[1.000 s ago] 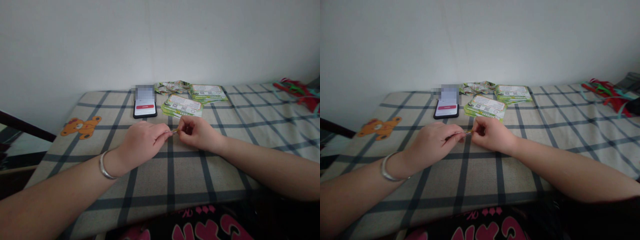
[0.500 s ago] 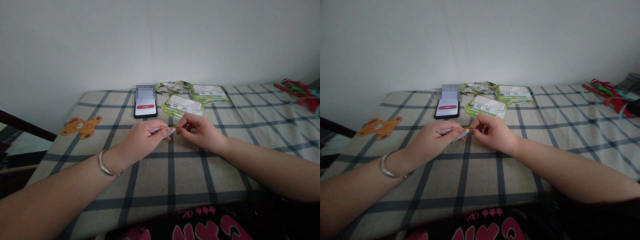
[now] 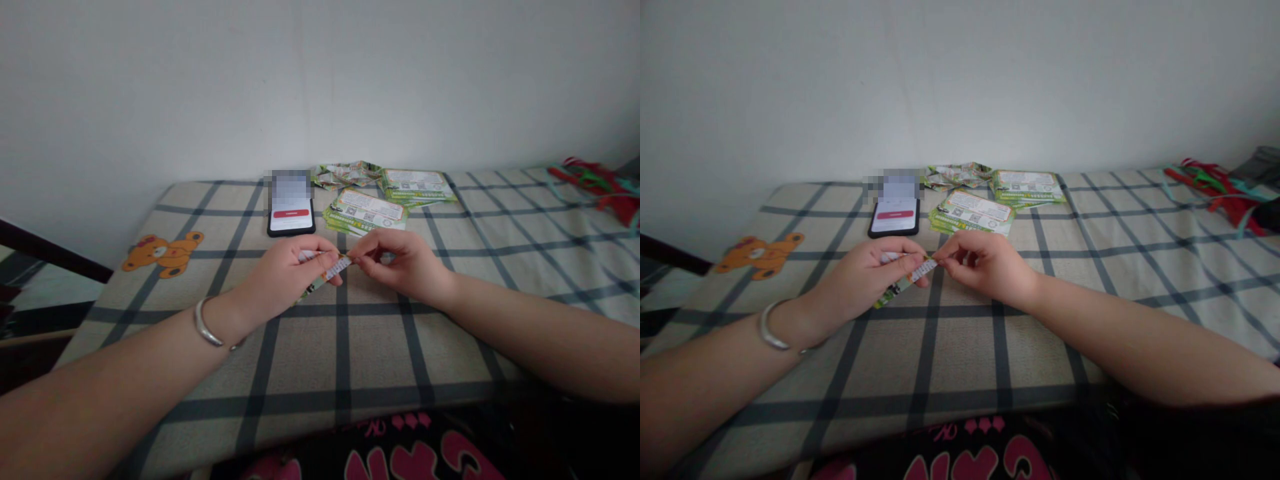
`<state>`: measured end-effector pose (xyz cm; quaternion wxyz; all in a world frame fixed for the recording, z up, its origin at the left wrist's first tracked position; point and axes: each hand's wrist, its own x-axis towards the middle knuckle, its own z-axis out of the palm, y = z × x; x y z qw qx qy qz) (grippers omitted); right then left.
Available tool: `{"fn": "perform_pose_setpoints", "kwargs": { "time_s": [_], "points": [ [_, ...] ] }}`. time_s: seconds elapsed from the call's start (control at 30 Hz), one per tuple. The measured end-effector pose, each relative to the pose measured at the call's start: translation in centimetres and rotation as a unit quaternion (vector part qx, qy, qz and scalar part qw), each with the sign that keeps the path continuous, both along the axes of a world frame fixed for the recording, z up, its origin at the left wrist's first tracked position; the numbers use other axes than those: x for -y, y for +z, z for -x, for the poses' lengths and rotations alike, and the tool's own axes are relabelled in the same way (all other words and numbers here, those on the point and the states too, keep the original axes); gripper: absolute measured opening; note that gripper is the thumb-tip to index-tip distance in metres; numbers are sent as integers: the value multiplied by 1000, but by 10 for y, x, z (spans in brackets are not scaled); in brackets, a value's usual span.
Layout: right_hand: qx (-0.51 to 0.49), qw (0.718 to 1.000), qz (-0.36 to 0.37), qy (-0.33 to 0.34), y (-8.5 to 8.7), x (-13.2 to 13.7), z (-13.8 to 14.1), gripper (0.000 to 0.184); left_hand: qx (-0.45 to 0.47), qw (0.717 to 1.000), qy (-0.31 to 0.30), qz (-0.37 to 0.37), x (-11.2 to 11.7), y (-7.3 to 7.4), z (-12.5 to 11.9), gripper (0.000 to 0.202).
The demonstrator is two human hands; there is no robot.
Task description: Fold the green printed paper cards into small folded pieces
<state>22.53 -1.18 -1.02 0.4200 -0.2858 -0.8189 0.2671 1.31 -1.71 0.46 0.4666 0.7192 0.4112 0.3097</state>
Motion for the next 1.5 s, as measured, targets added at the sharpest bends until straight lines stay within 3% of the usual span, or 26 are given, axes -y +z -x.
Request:
{"fn": "perform_pose_setpoints", "kwargs": {
  "time_s": [0.2, 0.43, 0.63, 0.83, 0.97, 1.07, 1.13, 1.23, 1.37, 1.5],
  "points": [
    [88, 988, -128, 7, 4, 0, -6, 9, 25, 999, -17, 43, -3, -1, 1, 20],
    [183, 960, -211, 4, 13, 3, -10, 14, 45, 997, -29, 48, -4, -2, 0, 16],
    [244, 913, -328, 3, 13, 3, -14, 17, 60, 993, -60, 78, -7, -4, 2, 10],
    [270, 900, -342, 5, 13, 4, -16, 21, 54, 992, -68, 87, -10, -7, 5, 15],
    [243, 925, -293, -2, 10, 4, -13, 17, 20, 998, -42, 37, -8, -4, 2, 16],
    [190, 965, -178, -17, 7, 4, -7, 13, -49, 996, -4, -71, -3, -1, 0, 17],
    [138, 987, -75, -32, 7, 4, -2, 11, -104, 970, 38, -214, 1, 1, -1, 12],
    [68, 995, 65, -39, 7, 5, 3, 10, -140, 916, 48, -373, 4, 1, -2, 12],
    [35, 987, 154, -29, 9, 6, 5, 8, -166, 873, 42, -456, 4, 0, -1, 12],
    [20, 988, 155, -20, 8, 5, 6, 7, -205, 842, 39, -497, 5, 1, -1, 13]
  ]
}}
